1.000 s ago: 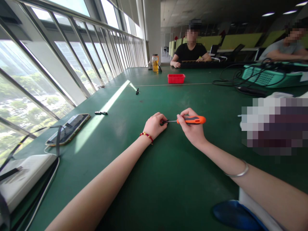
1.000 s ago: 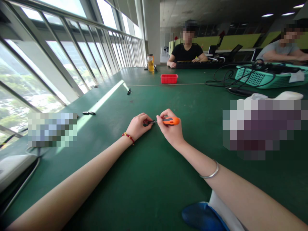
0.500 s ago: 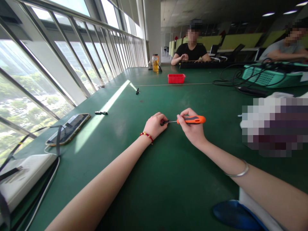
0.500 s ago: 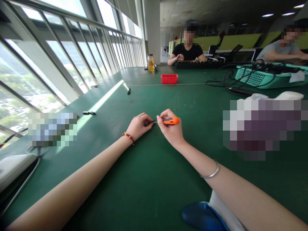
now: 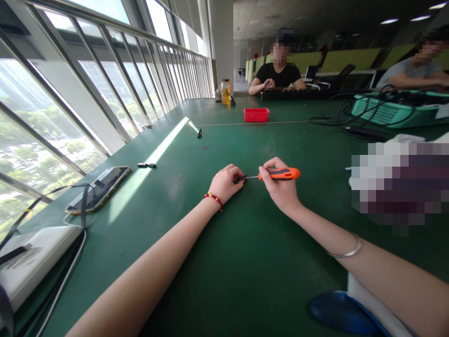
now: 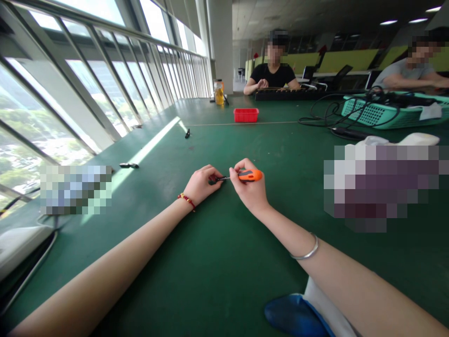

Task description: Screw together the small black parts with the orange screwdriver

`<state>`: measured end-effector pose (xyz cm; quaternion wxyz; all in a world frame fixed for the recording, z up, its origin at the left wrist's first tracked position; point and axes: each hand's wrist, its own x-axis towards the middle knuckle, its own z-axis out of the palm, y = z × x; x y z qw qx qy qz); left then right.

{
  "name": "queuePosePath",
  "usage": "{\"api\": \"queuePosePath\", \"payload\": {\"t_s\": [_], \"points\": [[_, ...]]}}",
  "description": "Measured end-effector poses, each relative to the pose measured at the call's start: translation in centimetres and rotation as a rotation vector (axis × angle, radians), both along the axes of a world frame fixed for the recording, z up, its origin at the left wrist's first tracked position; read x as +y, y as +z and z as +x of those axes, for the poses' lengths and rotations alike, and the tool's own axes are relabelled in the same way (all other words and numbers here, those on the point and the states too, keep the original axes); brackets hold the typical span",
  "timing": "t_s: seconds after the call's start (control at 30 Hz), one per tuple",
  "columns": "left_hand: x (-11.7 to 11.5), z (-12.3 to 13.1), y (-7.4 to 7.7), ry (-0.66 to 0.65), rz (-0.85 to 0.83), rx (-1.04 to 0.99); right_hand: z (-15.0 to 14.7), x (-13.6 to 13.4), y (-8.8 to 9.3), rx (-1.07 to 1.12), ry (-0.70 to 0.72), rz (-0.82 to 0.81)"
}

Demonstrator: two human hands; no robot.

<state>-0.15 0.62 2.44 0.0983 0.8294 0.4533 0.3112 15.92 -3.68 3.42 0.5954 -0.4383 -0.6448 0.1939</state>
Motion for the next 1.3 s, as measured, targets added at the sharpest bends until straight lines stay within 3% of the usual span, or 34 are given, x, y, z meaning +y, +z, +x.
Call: {"api": "queuePosePath", "payload": {"t_s": [0.33,0.67,0.83,0.93,1.1,1.3], "points": [[0.1,-0.1,-0.1,-0.001,-0.028,0.001,-0.3,-0.1,0.0,0.005,-0.008,0.032],[-0.1,-0.2,0.1,0.023,-0.048,0.007,0.6,1.1,3.0,-0.137,0.166,-0.128],[-0.1,-0.2,0.1,0.014,-0.063,0.005,1.0,0.5,3.6,-0.188,0.220,-0.176],[-0.4,0.0,0.1,0.000,-0.071,0.002,1.2,-0.4,3.2,-0.179,0.115,-0.163],[-1.1,0.9,-0.1,-0.035,-0.075,0.025,1.3,-2.1,1.4,0.025,-0.133,-0.031],[-1.1,1.1,-0.3,0.003,-0.062,0.033,2.2,-4.0,0.0,0.050,-0.042,-0.162]]}}
